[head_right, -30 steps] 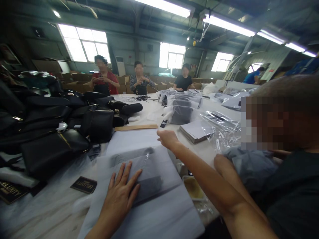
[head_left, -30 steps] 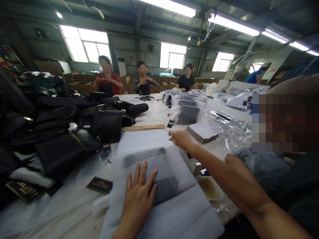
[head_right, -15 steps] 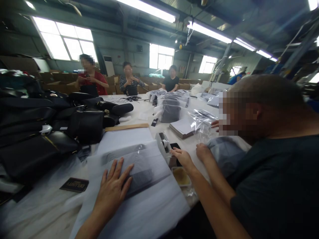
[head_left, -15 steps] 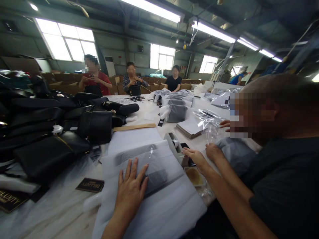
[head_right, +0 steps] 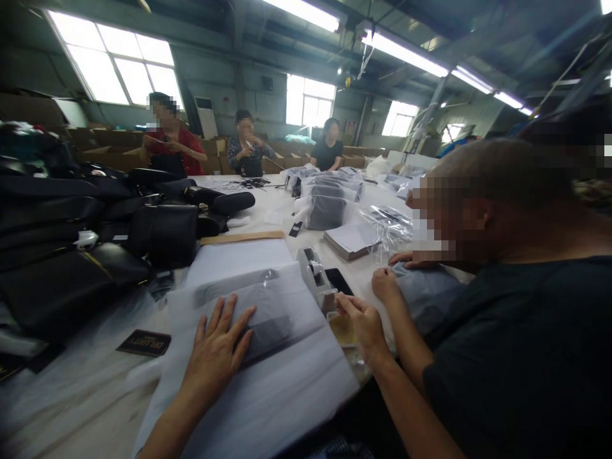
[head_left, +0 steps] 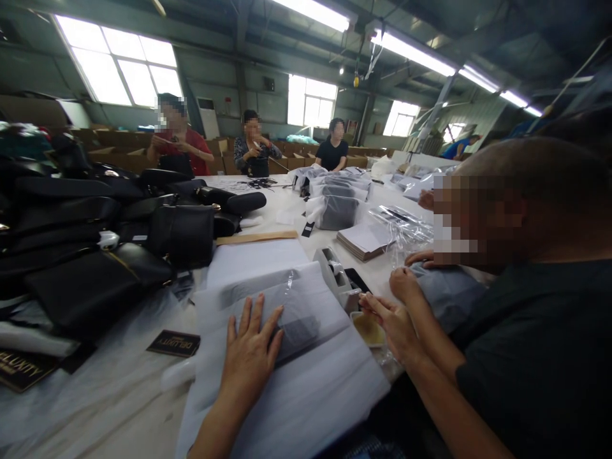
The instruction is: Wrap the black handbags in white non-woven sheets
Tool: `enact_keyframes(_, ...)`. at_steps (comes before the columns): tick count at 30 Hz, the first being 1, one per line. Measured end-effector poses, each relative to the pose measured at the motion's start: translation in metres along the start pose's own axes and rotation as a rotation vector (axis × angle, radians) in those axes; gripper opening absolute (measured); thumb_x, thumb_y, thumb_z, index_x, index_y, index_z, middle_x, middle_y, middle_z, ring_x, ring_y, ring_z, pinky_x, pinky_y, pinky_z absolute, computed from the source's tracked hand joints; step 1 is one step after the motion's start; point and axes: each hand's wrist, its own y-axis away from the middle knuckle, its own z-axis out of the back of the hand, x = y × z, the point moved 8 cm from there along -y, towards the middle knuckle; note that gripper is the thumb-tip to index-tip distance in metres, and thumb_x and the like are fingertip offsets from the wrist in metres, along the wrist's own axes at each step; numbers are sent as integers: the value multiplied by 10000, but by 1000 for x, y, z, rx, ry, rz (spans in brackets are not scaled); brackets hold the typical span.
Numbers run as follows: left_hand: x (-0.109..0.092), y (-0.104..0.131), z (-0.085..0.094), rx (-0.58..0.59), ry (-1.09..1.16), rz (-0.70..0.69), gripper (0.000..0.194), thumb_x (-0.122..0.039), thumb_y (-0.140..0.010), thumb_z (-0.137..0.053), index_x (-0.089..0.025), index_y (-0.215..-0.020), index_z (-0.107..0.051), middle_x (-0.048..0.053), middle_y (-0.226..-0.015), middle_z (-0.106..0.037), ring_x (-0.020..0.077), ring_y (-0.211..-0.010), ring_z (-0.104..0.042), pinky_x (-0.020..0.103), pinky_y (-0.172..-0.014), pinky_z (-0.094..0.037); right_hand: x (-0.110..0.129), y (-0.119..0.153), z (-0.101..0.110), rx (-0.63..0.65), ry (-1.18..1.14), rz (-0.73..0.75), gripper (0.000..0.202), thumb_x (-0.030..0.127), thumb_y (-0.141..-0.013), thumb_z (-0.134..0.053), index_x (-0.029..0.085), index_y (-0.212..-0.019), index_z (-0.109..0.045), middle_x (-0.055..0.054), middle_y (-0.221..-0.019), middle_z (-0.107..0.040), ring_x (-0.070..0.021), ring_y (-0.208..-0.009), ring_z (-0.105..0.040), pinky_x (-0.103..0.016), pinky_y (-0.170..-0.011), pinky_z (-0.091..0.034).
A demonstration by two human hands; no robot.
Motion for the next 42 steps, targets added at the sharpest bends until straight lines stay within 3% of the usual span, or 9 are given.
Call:
enact_keyframes(3,0,0,-1,-1,7,-1,437,-328,-974,-459,-331,-1409,-505,103,-1591,-298,349,-1477,-225,637,-1098,-316,-22,2,3,34,-43,-136,338,440,-626,-833,162,-805,-764,-93,-832,-754,-227,-719,-713,-328,-666,-613)
enact_keyframes(6,1,1,-1,-1,19,6,437,-330,-974,-458,-338,-1409,-502,95,-1592,-298,348,-1475,-230,640,-1099,-315,-33,-6,6,86,70,-129,332,458,-652,-801,160,-794,-759,-56,-682,-721,-171,-558,-649,-274,-531,-547)
enact_keyframes(12,0,0,0,11,19,6,433,-328,-975,-456,-326,-1404,-512,109,-1589,-301,359,-1475,-226,646,-1096,-311,7,-22,12,-6,620,430,270,420,-824,-610,200,-795,-763,-69,-642,-718,-241,-589,-671,-336,-540,-530)
enact_keyframes(19,5,-2,-3,46,76,10,453,-336,-975,-450,-316,-1426,-482,108,-1596,-280,359,-1481,-201,654,-1099,-297,48,-14,25,-6,769,671,217,218,-847,-590,251,-958,-773,-94,-989,-759,-303,-938,-698,-442,-842,-538)
enact_keyframes(23,15,-4,-1,57,229,54,524,-350,-989,-420,-305,-1504,-338,94,-1579,-331,316,-1486,-203,640,-1117,-291,78,5,10,57,975,982,333,134,-904,-520,290,-1097,-742,-47,-1062,-756,-258,-950,-704,-421,-869,-528)
enact_keyframes(27,35,-4,5,11,452,107,534,-355,-1000,-380,-270,-1521,-300,97,-1579,-336,247,-1463,-289,531,-1153,-318,97,19,-27,179,1056,1198,352,108,-931,-518,294,-1154,-716,-27,-1083,-754,-213,-955,-704,-350,-863,-524)
enact_keyframes(31,64,-3,7,-40,551,203,515,-304,-988,-372,-231,-1497,-355,85,-1561,-376,197,-1427,-366,410,-1161,-348,111,31,-87,433,974,1300,275,162,-949,-532,266,-1120,-720,-32,-1034,-760,-176,-905,-699,-292,-818,-520)
enact_keyframes(36,85,-2,7,-73,580,247,545,-274,-957,-428,-194,-1491,-359,91,-1506,-464,195,-1393,-425,402,-1166,-340,122,35,-175,778,930,1237,169,336,-933,-594,259,-967,-741,-25,-847,-743,-148,-743,-660,-252,-676,-461)
enact_keyframes(42,89,2,5,-115,662,253,596,-302,-959,-469,-199,-1519,-294,96,-1542,-411,206,-1412,-394,380,-1141,-378,118,37,-274,1183,936,1203,194,392,-885,-640,235,-812,-728,2,-734,-702,-121,-637,-608,-233,-589,-373)
